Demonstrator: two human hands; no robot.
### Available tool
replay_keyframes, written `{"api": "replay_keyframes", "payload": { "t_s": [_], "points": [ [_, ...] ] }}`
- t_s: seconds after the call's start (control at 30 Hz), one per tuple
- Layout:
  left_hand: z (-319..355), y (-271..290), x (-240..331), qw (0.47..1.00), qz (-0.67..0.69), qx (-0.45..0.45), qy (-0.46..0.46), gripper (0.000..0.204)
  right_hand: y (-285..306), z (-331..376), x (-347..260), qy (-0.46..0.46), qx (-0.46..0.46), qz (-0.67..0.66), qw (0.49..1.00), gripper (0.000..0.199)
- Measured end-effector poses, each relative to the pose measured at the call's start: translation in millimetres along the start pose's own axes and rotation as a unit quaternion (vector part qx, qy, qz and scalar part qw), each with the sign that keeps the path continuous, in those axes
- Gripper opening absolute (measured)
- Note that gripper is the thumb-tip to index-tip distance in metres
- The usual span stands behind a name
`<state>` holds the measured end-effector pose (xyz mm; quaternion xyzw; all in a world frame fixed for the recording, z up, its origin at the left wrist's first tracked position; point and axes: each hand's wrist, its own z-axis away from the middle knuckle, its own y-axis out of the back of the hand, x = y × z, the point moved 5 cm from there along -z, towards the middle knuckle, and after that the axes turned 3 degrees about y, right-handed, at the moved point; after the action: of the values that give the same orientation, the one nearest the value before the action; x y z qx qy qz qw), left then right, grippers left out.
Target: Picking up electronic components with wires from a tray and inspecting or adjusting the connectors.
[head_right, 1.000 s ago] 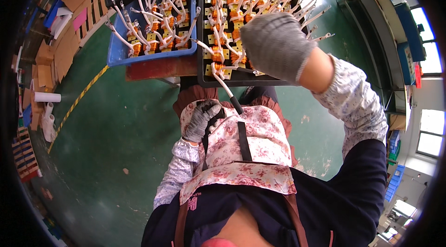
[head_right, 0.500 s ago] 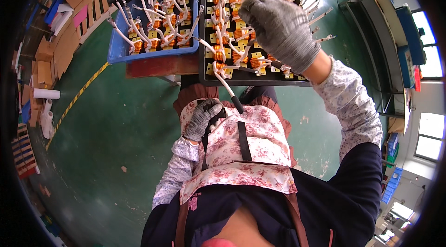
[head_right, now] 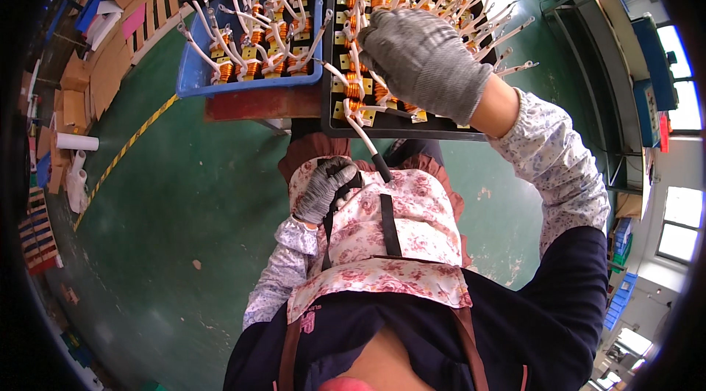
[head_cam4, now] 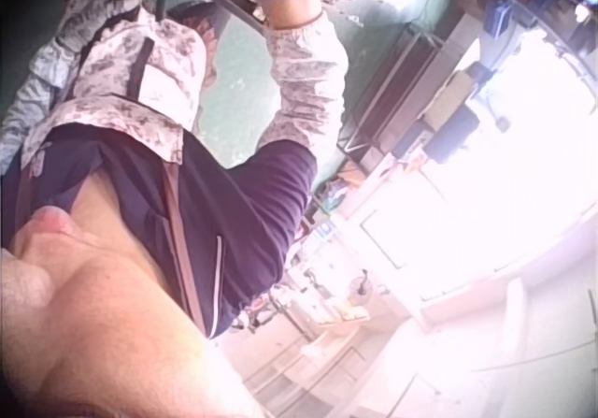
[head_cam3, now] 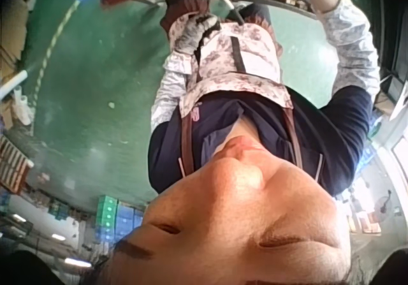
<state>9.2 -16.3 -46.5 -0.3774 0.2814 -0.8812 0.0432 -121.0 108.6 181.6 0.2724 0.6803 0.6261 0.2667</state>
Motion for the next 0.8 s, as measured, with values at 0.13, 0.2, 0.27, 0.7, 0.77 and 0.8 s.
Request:
{"api": "replay_keyframes", "payload": {
  "t_s": [0.13, 0.2, 0.27, 0.7, 0.77, 0.8],
  "points": [
    [1, 0, -1, 1.0, 0.01, 0.005, 0.009, 0.02, -13, -9, -11, 0.018, -0.097, 0.113, 0.989, 0.014],
    [2, 0, 0, 1.0, 0.004, 0.009, -0.003, 0.02, -19, -15, -14, 0.008, -0.125, 0.155, 0.98, 0.015],
    [3, 0, 3, 1.0, -0.003, 0.01, -0.016, 0.02, -30, -15, -13, 0.006, -0.179, 0.162, 0.97, 0.013],
    [-2, 5, -5, 1.0, -0.013, 0.008, -0.026, 0.021, -21, 0, 4, -0.052, -0.011, -0.034, 0.998, 0.032],
    [-3, 5, -6, 0.999, -0.01, 0.009, -0.03, 0.02, -23, 7, 15, -0.159, -0.042, -0.192, 0.967, 0.032],
    [-3, 6, -6, 0.999, -0.013, 0.01, -0.03, 0.02, -28, 9, 16, -0.145, -0.006, -0.232, 0.962, 0.023]
  ]
}}
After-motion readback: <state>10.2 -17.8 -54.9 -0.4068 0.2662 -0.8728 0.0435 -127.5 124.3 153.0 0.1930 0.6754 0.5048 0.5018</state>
